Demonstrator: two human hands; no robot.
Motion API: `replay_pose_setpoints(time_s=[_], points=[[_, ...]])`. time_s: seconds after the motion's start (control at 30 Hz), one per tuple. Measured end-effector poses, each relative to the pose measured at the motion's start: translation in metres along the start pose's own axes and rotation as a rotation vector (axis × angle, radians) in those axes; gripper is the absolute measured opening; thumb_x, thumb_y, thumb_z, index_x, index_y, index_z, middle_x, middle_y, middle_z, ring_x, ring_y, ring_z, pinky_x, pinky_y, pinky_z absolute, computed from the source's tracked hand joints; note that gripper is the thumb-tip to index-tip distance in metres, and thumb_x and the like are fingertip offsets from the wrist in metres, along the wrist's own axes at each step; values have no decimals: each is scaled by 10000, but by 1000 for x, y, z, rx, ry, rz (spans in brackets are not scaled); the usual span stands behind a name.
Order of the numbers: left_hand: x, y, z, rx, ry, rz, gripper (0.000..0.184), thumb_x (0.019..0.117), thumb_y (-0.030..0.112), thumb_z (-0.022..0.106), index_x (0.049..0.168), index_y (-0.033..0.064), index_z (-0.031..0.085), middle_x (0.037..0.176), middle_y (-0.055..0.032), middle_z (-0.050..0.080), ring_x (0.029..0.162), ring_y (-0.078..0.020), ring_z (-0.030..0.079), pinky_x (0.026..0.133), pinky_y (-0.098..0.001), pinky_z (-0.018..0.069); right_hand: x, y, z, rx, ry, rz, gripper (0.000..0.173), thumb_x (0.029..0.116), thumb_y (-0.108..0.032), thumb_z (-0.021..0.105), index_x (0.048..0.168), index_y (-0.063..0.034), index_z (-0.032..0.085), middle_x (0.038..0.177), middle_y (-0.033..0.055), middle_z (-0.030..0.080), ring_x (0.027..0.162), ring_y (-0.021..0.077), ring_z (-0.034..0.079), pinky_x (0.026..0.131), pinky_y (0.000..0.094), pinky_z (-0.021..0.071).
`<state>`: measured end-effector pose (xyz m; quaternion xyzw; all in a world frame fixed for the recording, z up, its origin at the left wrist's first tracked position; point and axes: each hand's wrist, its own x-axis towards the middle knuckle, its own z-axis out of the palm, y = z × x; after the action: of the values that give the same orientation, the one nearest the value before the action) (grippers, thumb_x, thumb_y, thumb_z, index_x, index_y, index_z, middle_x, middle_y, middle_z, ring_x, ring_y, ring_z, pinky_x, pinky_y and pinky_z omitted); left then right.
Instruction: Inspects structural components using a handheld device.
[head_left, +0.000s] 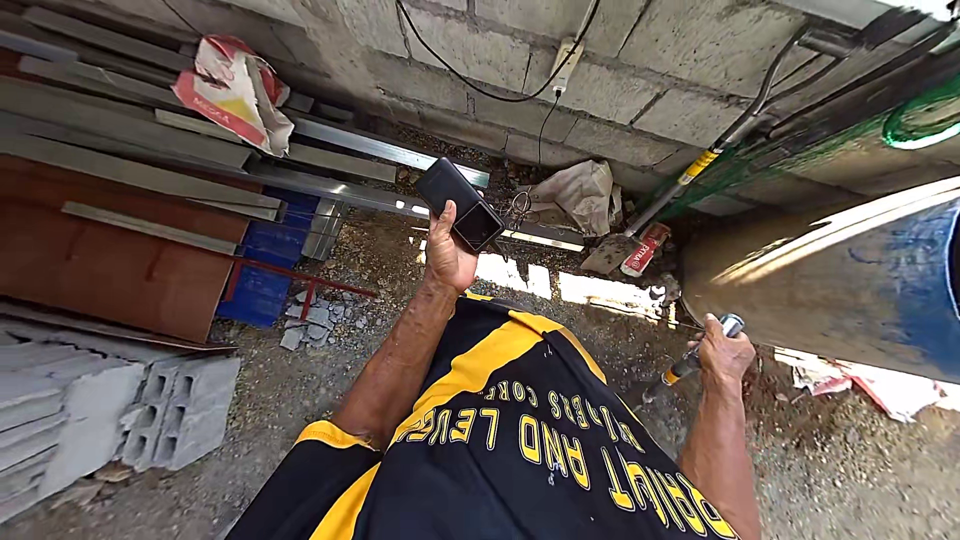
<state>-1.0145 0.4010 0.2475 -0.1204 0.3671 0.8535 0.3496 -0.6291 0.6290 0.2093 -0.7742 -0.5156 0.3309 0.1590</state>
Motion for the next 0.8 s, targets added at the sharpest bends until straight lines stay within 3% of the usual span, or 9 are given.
replay_pose_setpoints(time_s=[0.13,0.2,0.33,0.53,0.8], points=[[8,23,-24,-40,60,33,430,1118,321,383,1525,197,315,1379,-156,593,1226,-304,620,1003,-510,533,-22,2,35,-66,-36,-20,459,1042,-346,616,1248,61,561,860,135,618,635,197,616,669,405,563],[12,38,-37,-64,86,38,398,1120,334,379,1484,174,379,1368,-149,604,1218,-293,624,995,-501,537,-37,2,58,-106,-52,-35,478,1035,-350,624,1262,66,558,903,163,627,678,224,626,703,433,559],[21,76,-62,-145,126,36,382,1127,375,327,1380,139,490,1299,-109,631,1197,-249,625,1007,-480,528,-77,2,110,-214,-126,-24,559,1027,-336,634,1365,91,509,1124,283,651,935,363,672,888,543,530],[45,134,-103,-304,101,71,477,1116,468,272,1393,150,494,1344,-97,606,1259,-250,585,1063,-495,482,-145,23,178,-430,-278,4,628,1019,-359,644,1419,91,466,1232,314,640,1136,426,644,998,573,489],[80,172,-135,-429,24,45,578,1068,599,288,1397,178,506,1409,-90,578,1324,-278,539,1119,-552,420,-212,62,220,-669,-386,61,634,1002,-395,666,1418,56,507,1333,299,618,1274,415,596,1091,566,443]])
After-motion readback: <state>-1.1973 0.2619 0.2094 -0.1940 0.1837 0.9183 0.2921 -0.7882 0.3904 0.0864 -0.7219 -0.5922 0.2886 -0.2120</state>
